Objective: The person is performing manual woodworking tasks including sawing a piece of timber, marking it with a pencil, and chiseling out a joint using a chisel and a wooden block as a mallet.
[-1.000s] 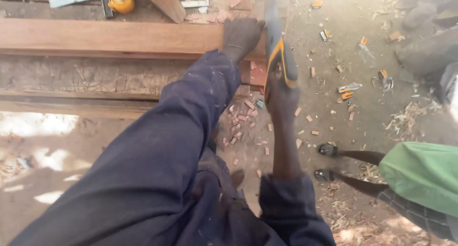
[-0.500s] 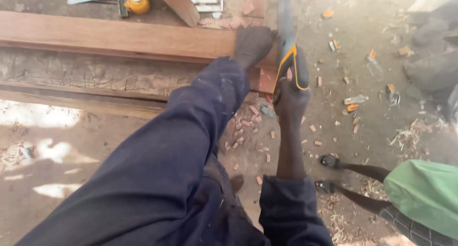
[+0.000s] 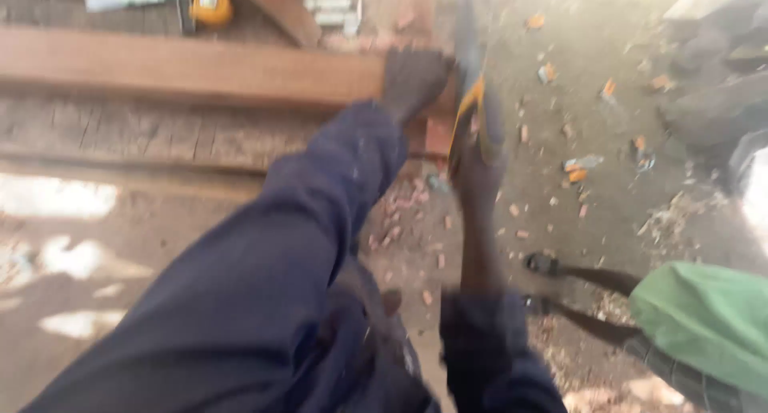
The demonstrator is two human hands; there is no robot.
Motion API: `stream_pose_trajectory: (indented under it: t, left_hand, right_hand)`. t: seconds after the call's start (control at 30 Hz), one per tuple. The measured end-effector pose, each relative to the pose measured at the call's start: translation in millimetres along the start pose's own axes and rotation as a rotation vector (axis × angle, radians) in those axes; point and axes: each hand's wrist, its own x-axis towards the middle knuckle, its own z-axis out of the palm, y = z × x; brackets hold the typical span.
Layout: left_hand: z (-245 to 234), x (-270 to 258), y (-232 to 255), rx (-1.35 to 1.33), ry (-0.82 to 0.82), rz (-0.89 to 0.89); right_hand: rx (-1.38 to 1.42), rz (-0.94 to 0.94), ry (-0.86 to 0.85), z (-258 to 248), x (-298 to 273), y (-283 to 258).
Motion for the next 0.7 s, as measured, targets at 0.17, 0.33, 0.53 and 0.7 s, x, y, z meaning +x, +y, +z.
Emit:
stream_pose_trajectory:
  t: [0.17, 0.33, 0.53, 0.7]
  left_hand:
    - [33.3, 19.9, -18.9, 0.038, -0.025, 0.125]
    - [-37.5, 21.0, 9.6, -0.169, -0.193, -0.133]
    - [-41.4, 16.8, 11.4, -0.084, -0.289, -0.129]
    - [-34.8, 13.7, 10.8, -0.055, -0.298, -0.131]
  right_hand:
    - [-0.199, -0.169, -0.125, -27.5, -10.4, 64.6]
    - [-0.410, -0.383, 0.071, -131.7, -164.0, 105.3]
    - [-0.009, -0.253, -0.028, -12.6, -11.6, 72.6]
    - [0.383, 0.004, -0.162, -21.7, 2.0, 50.4]
